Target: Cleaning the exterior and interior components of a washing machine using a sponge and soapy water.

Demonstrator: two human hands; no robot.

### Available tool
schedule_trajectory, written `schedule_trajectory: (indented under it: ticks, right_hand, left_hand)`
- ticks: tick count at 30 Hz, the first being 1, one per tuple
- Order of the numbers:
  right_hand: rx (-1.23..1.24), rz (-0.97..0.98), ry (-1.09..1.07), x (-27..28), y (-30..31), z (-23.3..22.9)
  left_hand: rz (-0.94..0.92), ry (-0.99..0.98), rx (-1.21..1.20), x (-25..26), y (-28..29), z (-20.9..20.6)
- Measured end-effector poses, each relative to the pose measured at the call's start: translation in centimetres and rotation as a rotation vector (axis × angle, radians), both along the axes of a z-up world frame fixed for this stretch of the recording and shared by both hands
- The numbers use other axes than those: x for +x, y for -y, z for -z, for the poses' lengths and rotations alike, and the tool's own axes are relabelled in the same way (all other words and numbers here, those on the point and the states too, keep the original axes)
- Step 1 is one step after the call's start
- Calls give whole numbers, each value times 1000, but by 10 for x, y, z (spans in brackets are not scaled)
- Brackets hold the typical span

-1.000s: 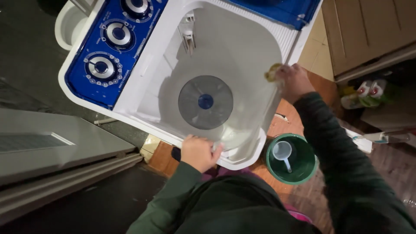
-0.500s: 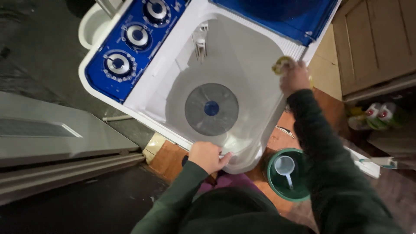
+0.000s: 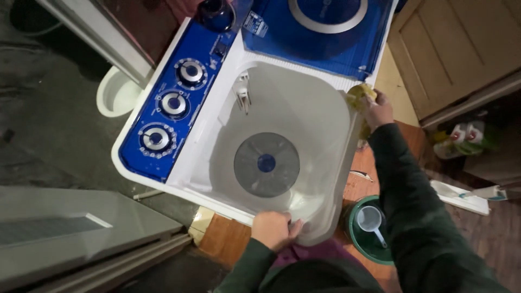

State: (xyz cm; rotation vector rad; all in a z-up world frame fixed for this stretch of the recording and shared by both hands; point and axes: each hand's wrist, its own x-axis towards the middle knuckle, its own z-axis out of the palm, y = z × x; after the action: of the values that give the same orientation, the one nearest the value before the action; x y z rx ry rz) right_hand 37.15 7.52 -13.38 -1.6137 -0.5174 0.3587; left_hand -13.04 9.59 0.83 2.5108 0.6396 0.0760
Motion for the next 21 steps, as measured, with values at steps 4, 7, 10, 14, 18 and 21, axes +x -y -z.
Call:
schedule_trajectory:
  ticks: [4,7,10,14,18,21]
  right_hand:
    - [3,25,-30,-6,0,-2]
    - [-11,-22,33,-17,-4,-15]
    - [-18,-68,105,-5,-10,-22]
    - [-49,-167,18,29,-24,-24]
    - [-157,-294,-132,29,-17,-84]
    - [-84,-358,-204,41,3,-65]
  left_hand:
    - [-10,-95,-66,11,-3,3]
    - [6,-297,-221,27,-2,14]
    - [144,-359,-385,51,0,50]
    - [212,-367,-496,93,14,106]
    - [355,-496,-319,161,38,61]
    - [-210,-297,-395,217,52,60]
